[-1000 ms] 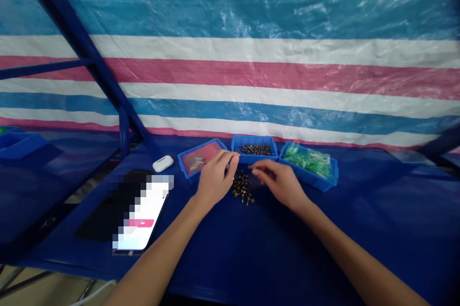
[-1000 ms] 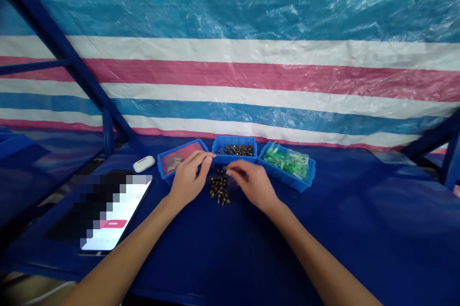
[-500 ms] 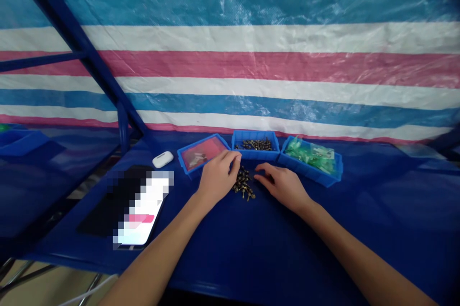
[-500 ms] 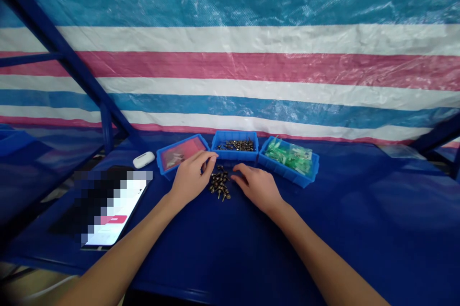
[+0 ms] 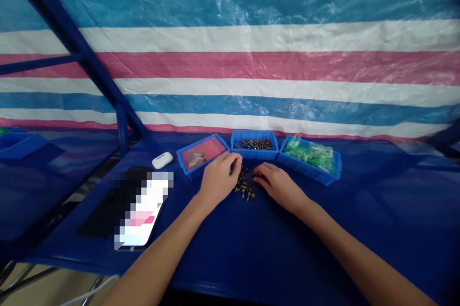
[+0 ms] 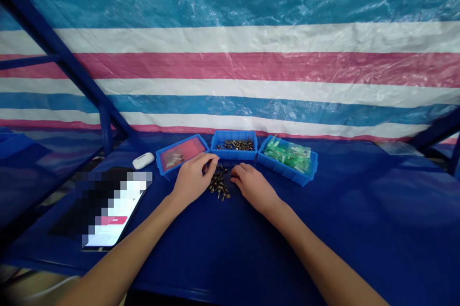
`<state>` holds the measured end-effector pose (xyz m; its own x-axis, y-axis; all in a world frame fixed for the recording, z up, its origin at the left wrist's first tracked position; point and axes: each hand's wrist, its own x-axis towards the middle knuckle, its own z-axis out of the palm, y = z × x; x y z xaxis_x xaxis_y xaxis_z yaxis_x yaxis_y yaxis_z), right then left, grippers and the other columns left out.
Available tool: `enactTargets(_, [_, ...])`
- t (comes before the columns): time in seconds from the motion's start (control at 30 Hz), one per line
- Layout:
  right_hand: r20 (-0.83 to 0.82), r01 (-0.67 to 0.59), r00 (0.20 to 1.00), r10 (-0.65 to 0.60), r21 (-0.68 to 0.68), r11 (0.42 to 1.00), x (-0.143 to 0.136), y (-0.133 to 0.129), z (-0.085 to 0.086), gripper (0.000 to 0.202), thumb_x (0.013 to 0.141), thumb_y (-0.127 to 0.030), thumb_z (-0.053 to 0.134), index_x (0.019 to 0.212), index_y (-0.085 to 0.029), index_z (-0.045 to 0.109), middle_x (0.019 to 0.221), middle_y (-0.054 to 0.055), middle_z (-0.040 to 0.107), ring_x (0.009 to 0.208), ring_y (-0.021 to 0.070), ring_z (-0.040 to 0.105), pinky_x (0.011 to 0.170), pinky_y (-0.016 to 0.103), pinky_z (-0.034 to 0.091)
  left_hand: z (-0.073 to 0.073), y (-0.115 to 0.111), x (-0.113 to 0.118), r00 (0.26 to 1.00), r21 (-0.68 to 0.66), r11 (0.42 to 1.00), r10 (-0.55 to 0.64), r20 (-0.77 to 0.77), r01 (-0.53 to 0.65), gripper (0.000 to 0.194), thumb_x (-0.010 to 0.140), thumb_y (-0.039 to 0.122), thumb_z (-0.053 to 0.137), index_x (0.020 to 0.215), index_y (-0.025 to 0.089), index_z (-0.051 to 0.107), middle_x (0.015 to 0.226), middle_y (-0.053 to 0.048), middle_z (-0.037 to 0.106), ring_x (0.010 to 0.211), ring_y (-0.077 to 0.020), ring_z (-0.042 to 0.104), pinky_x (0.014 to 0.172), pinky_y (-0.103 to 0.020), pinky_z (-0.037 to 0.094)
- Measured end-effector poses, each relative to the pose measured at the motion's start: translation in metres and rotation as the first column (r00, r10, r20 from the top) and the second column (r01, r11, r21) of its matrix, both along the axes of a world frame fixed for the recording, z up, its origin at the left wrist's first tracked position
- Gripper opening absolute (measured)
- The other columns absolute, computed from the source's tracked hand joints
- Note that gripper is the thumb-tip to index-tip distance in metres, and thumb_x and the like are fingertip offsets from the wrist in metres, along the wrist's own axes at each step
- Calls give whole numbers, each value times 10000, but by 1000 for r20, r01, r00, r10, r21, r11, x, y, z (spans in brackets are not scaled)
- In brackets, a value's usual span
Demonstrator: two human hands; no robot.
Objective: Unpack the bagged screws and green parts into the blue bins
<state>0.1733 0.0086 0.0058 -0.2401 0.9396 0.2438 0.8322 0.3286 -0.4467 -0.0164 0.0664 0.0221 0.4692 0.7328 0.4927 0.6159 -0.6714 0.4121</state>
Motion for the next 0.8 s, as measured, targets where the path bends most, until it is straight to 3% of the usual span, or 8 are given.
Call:
enactTargets(0.23, [-308,54,949,-64,-43,998,5,-3,2,27,902,-218,564,923,-217,582,848,-7,650,754,150,617,701,281,478,2,-4,2,997,-37,997,-73,-4,73,206,969,274,443,987,222,642,904,-24,659,843,-170,607,752,-292,466])
enactTargets(0.43, [-597,58,799,-74,-47,997,-1,-5,4,117,885,-319,587,940,-217,604,908,21,672,839,172,659,797,315,522,2,-4,3,964,-76,961,-266,-14,265,197,950,327,504,1003,219,660,956,-31,669,906,-189,592,825,-335,480])
enactTargets(0.6, [-717,34,691,-92,-96,995,-4,-4,1,245,850,-294,630,1082,-226,594,968,37,691,909,184,667,860,341,536,-4,-1,4,950,-94,946,-311,21,311,190,959,287,496,929,211,667,925,-21,674,860,-167,592,802,-315,477])
enactTargets(0.8, [-583,5,813,-1,6,1000,-3,-6,5,166,895,-262,571,1021,-236,676,1024,37,678,920,173,649,838,315,521,-4,-1,5,956,-151,944,-290,45,294,138,928,253,542,857,202,649,815,-8,645,805,-161,573,716,-287,463])
